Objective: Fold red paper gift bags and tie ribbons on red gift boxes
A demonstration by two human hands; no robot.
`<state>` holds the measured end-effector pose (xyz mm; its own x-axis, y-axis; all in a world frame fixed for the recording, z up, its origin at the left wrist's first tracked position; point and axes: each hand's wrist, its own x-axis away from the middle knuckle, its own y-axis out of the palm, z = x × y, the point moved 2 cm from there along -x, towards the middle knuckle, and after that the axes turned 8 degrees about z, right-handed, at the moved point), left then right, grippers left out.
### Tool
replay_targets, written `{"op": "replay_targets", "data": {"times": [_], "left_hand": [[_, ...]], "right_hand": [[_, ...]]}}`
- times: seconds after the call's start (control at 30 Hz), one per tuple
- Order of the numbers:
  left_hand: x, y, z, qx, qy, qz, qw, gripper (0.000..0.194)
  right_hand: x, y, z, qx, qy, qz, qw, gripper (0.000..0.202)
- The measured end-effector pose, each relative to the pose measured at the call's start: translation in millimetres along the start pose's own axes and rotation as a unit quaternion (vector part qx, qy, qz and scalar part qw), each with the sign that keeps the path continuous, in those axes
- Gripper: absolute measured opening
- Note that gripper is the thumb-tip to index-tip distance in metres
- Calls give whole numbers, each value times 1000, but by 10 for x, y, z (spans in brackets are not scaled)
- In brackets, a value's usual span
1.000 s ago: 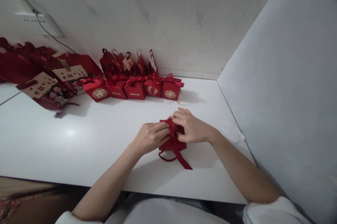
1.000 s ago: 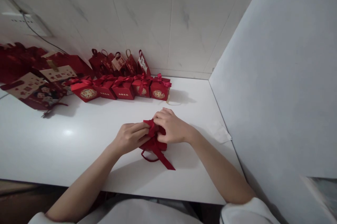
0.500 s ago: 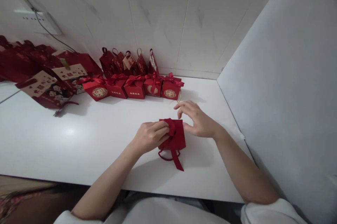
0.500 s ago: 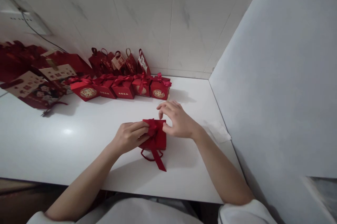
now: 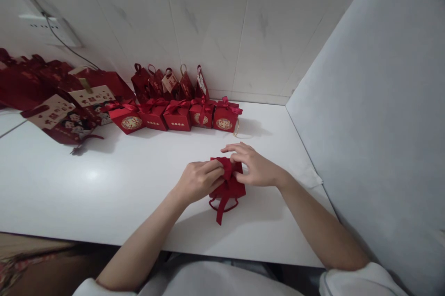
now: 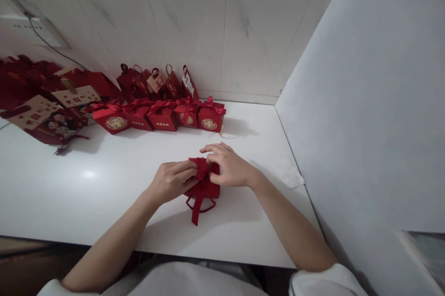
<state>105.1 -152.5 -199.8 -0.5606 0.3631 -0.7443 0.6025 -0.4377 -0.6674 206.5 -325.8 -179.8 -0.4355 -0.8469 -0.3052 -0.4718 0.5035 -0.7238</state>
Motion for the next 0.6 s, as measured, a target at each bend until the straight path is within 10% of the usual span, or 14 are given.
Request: {"op": "replay_targets", "data": {"times": [0.17,0.4,0.6], "left_hand": [[-19,-9,5,-8,1,-9,1000,15],[-23,-11,22,-4,8,-6,1000,12],[-30,-12,15,-14,9,-17,1000,15]], "right_hand": [[12,-108,54,61,13,103,993,16],[4,-30,-1,16,8,4,1000,16],[-8,-105,50,162,-10,147,976,14]]}}
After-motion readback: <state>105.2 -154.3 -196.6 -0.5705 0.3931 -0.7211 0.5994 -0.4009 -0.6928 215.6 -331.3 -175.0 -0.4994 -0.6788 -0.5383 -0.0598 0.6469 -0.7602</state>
